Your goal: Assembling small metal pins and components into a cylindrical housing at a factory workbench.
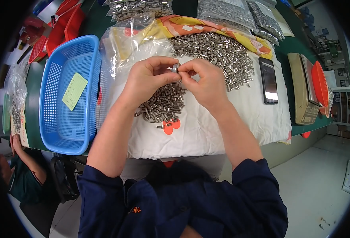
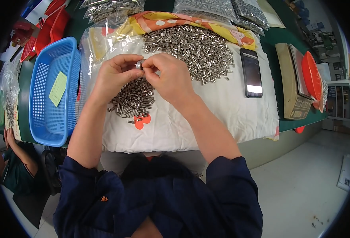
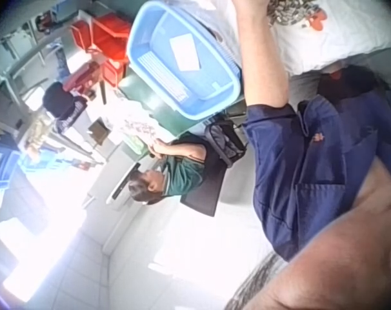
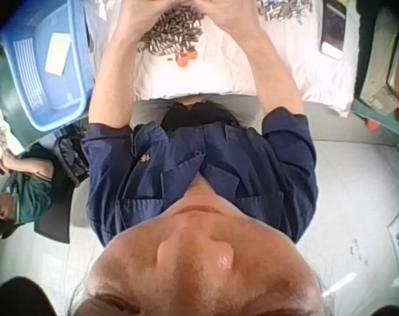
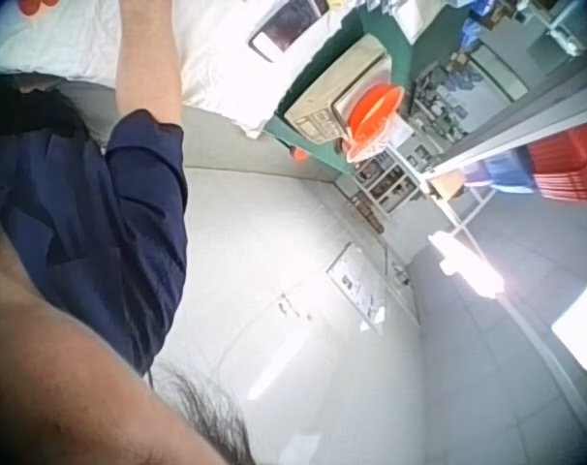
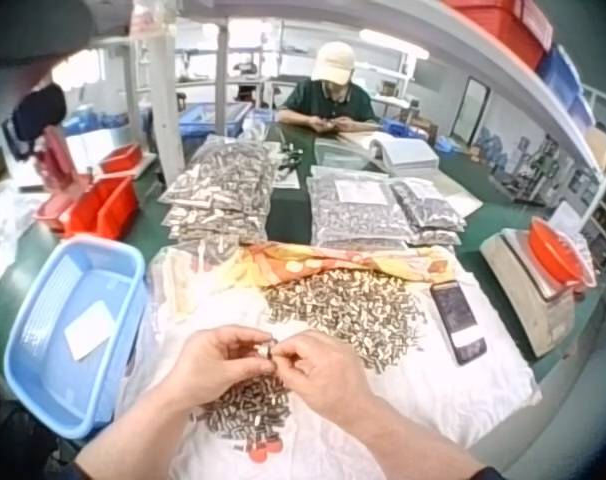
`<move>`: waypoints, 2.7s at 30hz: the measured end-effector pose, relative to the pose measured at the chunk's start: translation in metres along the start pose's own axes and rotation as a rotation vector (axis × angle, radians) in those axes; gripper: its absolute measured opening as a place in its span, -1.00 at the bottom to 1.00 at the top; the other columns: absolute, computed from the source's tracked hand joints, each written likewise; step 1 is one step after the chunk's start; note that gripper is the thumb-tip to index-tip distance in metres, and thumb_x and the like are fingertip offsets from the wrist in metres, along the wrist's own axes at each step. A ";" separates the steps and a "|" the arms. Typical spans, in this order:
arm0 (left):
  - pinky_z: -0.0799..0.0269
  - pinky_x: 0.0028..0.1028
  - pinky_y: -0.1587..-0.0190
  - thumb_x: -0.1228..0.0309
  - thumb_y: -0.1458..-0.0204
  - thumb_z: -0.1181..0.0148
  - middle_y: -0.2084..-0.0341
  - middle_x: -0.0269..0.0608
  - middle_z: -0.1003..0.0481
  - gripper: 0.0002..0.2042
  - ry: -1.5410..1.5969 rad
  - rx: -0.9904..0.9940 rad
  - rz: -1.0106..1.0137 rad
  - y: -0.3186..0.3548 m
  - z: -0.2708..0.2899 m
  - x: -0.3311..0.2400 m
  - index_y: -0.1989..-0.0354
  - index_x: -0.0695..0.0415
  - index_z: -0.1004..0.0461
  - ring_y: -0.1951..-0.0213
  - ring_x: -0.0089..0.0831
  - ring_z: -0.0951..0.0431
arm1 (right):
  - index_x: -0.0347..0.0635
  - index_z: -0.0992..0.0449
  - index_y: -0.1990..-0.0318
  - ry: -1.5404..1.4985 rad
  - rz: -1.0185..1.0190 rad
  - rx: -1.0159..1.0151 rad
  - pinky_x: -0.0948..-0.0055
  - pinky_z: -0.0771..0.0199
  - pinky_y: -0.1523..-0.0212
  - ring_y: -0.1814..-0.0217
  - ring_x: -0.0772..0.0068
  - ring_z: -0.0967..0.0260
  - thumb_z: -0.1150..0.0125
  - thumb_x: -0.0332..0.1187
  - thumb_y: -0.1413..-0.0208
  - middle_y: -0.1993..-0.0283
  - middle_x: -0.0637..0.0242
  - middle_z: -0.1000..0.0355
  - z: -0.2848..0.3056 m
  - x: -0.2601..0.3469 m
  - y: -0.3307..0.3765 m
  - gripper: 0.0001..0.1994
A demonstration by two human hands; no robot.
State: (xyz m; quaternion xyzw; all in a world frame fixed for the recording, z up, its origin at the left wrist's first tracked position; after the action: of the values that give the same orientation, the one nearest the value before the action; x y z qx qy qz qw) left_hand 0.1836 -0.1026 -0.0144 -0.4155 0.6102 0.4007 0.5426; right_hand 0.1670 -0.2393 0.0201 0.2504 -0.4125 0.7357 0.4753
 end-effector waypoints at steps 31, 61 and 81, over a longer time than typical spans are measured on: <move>-0.35 -0.61 0.24 0.51 0.25 -0.25 0.38 -0.31 -0.45 -0.69 -0.152 0.000 -0.076 0.001 0.000 -0.003 0.24 0.19 -0.42 0.30 -0.57 -0.43 | -0.20 -0.46 0.55 0.703 -0.052 0.168 0.29 -0.29 0.32 0.38 0.20 -0.32 -0.17 -0.40 0.23 0.52 0.22 -0.35 0.014 -0.032 0.000 -0.92; -0.38 -0.62 0.24 0.61 0.18 -0.16 0.37 -0.22 -0.46 -0.69 0.041 0.042 -0.012 0.000 -0.003 -0.003 0.18 0.30 -0.36 0.32 -0.56 -0.46 | -0.24 -0.44 0.48 0.100 0.098 0.011 0.59 -0.32 0.43 0.48 0.52 -0.34 -0.15 -0.48 0.19 0.48 0.32 -0.41 0.006 0.005 0.001 -0.93; -0.36 -0.57 0.17 0.63 0.22 -0.17 0.30 -0.23 -0.44 -0.71 -0.051 0.126 0.029 0.005 0.002 -0.015 0.24 0.24 -0.36 0.23 -0.53 -0.43 | -0.17 -0.46 0.50 0.473 -0.134 0.005 0.37 -0.30 0.36 0.41 0.32 -0.32 -0.10 -0.41 0.17 0.50 0.30 -0.36 0.032 -0.051 -0.012 -0.93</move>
State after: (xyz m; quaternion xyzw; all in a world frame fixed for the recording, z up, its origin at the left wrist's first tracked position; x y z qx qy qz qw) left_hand 0.1803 -0.0977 0.0003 -0.3614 0.6259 0.3799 0.5773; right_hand 0.1993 -0.2888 0.0025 0.0993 -0.2704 0.7416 0.6058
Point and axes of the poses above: each hand's wrist, its own y-axis away from the middle knuckle, its own z-axis out of the back of the hand, x = y × z, the point moved 5 cm from there along -y, towards the middle knuckle
